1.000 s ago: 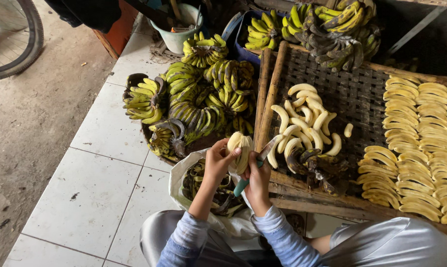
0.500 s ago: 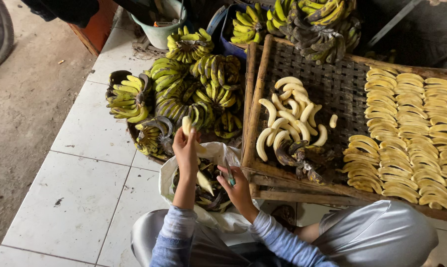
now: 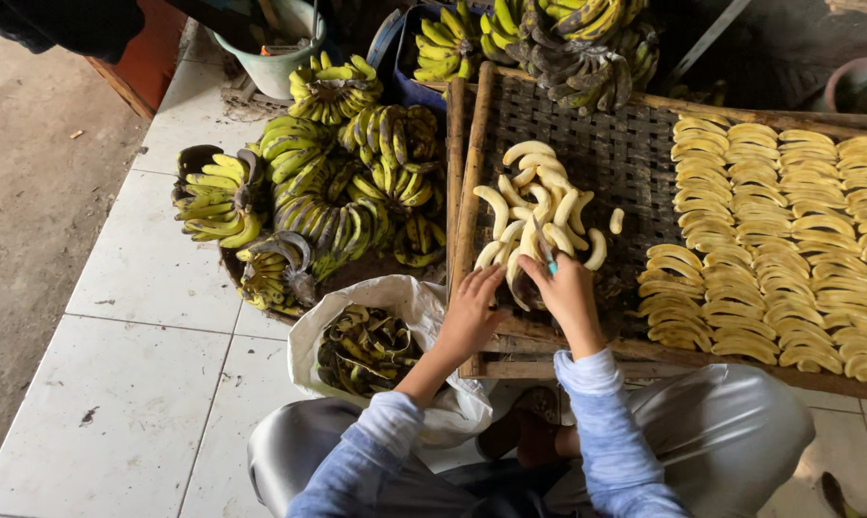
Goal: The person sits on the floor and peels bananas one at a time, using a small knife to help remove the peel. The peeled bananas are placed on a woven bamboo tray alongside already peeled bananas, and the peels are dropped into a plastic bag beside them.
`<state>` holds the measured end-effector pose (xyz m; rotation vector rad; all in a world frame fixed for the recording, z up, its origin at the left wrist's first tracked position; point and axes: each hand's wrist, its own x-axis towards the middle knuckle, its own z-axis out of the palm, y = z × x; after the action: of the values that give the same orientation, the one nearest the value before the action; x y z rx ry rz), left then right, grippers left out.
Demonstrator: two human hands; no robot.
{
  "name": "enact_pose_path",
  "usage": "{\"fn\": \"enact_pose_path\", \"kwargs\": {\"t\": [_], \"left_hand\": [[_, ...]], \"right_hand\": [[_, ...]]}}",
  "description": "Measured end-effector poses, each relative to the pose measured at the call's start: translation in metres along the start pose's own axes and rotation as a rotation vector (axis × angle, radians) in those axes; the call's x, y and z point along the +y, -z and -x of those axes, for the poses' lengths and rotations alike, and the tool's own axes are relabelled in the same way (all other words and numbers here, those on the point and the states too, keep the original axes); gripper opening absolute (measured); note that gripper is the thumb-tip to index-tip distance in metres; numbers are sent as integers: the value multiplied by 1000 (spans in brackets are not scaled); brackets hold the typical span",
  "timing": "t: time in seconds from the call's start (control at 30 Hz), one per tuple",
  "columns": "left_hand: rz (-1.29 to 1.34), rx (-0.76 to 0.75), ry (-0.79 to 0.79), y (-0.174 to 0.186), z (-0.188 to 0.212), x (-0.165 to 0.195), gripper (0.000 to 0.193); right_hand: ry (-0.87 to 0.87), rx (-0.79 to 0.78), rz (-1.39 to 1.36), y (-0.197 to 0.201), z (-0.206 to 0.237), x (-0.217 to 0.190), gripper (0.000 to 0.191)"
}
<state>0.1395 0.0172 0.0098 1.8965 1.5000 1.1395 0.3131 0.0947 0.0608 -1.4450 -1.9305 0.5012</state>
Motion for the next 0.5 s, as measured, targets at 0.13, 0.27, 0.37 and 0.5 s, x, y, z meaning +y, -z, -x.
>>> {"fn": "enact_pose_path", "kwargs": {"t": [0.13, 0.27, 0.37, 0.5], "left_hand": [[-291, -75, -215, -27, -15, -3, 67], [-313, -164, -355, -27, -31, -8, 48], [-307, -97, -486, -17, -30, -5, 49], [-327, -264, -110, -25, -18, 7, 48]], "right_hand": [[-1, 105, -23, 35, 11, 0, 36], [75, -26, -81, 46, 31, 3, 34], [148, -11, -76, 47, 37, 11, 29], [89, -25, -92, 42, 36, 18, 26]]}}
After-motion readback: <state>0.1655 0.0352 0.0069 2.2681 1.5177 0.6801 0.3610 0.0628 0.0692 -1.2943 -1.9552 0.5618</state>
